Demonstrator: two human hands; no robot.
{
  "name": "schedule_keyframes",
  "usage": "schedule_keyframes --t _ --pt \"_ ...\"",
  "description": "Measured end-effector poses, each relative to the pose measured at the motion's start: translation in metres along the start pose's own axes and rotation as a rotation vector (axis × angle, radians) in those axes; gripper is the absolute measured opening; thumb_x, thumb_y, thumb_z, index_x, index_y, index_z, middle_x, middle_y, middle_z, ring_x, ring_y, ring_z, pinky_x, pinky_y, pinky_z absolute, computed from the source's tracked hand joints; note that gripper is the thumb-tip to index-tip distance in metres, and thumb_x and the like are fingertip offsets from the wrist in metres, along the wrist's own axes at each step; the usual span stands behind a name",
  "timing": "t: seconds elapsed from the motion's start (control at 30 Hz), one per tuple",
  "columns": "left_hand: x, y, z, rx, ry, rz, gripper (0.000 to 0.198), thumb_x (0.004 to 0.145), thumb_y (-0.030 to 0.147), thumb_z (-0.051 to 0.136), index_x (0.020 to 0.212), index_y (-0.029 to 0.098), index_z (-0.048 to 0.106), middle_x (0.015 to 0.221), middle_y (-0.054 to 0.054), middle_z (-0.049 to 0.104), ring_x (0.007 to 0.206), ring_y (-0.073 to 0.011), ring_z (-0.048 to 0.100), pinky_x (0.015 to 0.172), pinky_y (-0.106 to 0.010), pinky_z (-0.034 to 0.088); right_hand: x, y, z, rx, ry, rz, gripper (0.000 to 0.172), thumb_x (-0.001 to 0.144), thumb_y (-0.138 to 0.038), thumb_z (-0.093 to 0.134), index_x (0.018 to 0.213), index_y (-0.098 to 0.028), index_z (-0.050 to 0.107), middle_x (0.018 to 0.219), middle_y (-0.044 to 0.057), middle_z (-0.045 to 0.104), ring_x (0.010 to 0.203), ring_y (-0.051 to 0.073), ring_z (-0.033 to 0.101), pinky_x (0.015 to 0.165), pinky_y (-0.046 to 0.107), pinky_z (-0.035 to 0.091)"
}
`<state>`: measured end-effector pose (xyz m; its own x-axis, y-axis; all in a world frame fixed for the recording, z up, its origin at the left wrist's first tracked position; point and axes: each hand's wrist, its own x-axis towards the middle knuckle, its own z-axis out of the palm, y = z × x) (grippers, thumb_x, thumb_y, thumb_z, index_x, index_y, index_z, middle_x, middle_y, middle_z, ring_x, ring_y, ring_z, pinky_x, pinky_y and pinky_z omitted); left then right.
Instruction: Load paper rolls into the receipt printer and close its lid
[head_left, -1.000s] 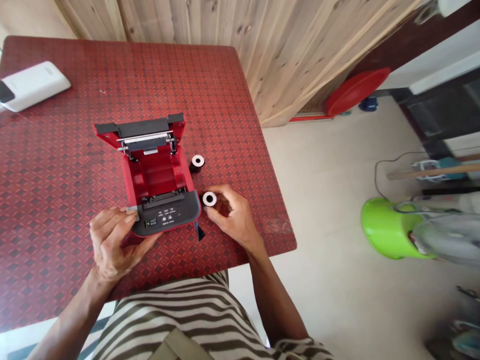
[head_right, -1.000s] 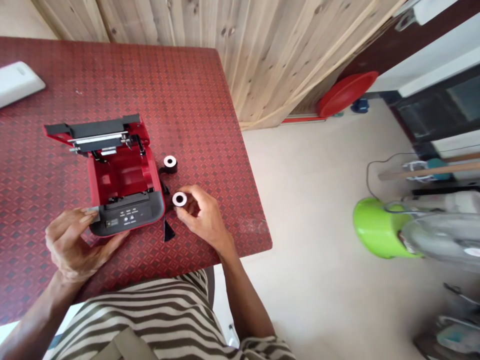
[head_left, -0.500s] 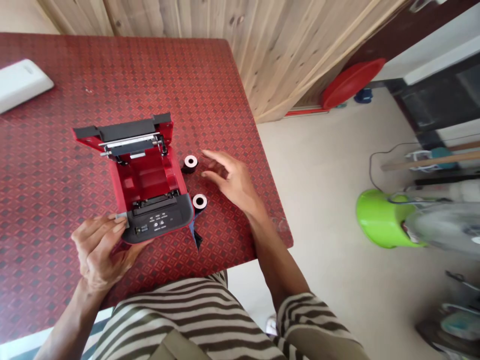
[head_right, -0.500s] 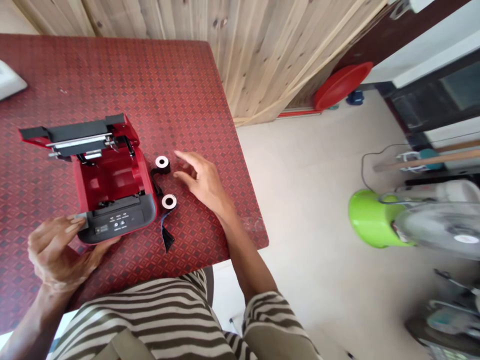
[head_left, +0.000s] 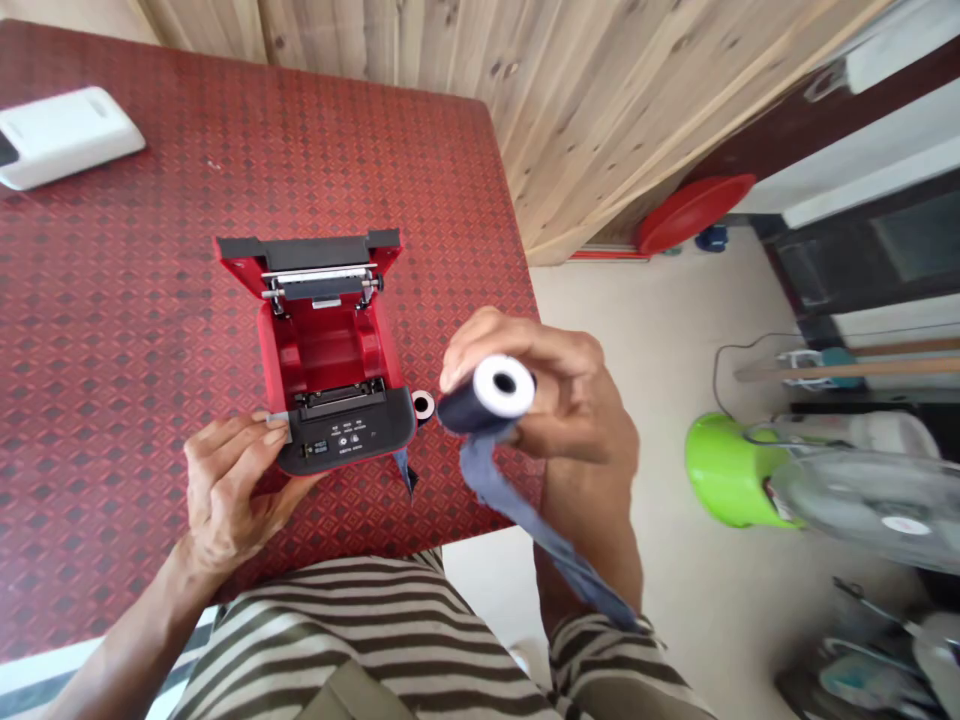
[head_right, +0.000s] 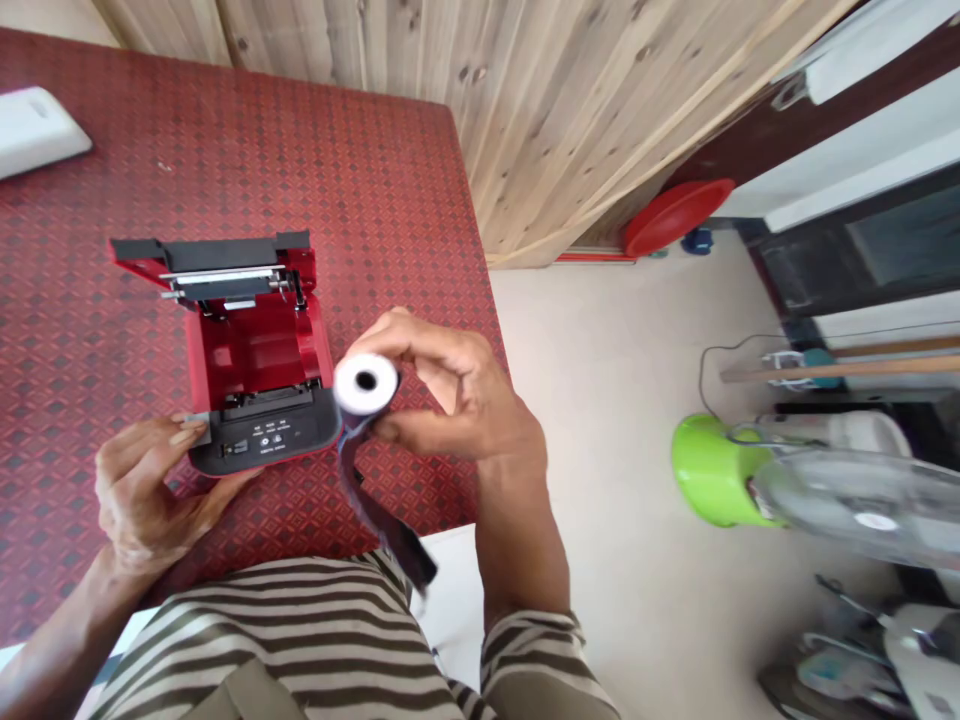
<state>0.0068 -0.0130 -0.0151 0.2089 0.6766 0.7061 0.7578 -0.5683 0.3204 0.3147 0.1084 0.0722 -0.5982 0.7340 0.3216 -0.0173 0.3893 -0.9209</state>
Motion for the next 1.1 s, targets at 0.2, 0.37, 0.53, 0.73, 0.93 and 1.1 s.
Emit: schedule_keyframes --t 0.2,0.37,0.53,0.73,0.93,1.1 --pt "-0.01 0.003 0.001 0.009 0.016 0.01 0.093 0.074 0.023 0.099 0.154 0.018 0.051 0.115 -0.011 0.073 0.112 -0.0274 0.072 0.099 -0.043 0.061 0.052 -0.019 0.05 -0.738 -0.307 0.047 0.018 0.101 -0.014 0.068 0.118 -0.014 0.074 0.116 0.011 0.077 0.113 0.025 0.068 0.105 0.044 0.054" --pt "-0.009 0.007 0.002 0.022 0.031 -0.003 0.094 0.073 0.021 0.099 0.154 0.017 0.051 0.117 -0.012 0.075 0.114 -0.0279 0.073 0.1 -0.043 0.061 0.077 -0.018 0.087 -1.071 -0.501 0.262 0.027 0.106 -0.004 0.052 0.116 -0.011 0.075 0.116 0.016 0.075 0.114 0.026 0.068 0.09 0.038 0.056" --pt "-0.005 0.008 0.0 0.012 0.033 -0.017 0.089 0.076 0.021 0.097 0.152 0.018 0.052 0.113 -0.01 0.076 0.111 -0.0266 0.075 0.098 -0.041 0.061 0.084 -0.036 0.094 -1.121 -0.606 0.313 0.035 0.108 -0.002 0.042 0.117 -0.007 0.076 0.119 0.02 0.075 0.119 0.029 0.068 0.093 0.04 0.058" --pt "-0.003 0.01 -0.001 0.004 0.034 -0.024 0.087 0.077 0.022 0.096 0.152 0.018 0.052 0.115 -0.01 0.078 0.11 -0.0268 0.076 0.097 -0.042 0.062 0.09 -0.026 0.103 -1.145 -0.59 0.338 0.037 0.107 0.001 0.042 0.115 -0.006 0.078 0.121 0.023 0.076 0.122 0.031 0.069 0.09 0.04 0.06" --pt "0.0 0.011 -0.001 0.02 0.038 -0.015 0.087 0.077 0.022 0.097 0.151 0.017 0.053 0.111 -0.01 0.078 0.106 -0.0268 0.077 0.095 -0.041 0.062 0.098 -0.002 0.099 -1.124 -0.627 0.309 0.04 0.103 0.005 0.043 0.111 -0.01 0.079 0.111 0.018 0.078 0.103 0.025 0.075 0.083 0.035 0.057" --pt "0.0 0.01 0.0 0.013 0.041 -0.015 0.088 0.076 0.021 0.097 0.152 0.017 0.052 0.112 -0.01 0.078 0.107 -0.0273 0.077 0.096 -0.041 0.062 0.085 0.0 0.09 -1.009 -0.546 0.255 0.042 0.103 0.006 0.041 0.122 -0.008 0.075 0.122 0.018 0.077 0.114 0.025 0.074 0.095 0.039 0.061"
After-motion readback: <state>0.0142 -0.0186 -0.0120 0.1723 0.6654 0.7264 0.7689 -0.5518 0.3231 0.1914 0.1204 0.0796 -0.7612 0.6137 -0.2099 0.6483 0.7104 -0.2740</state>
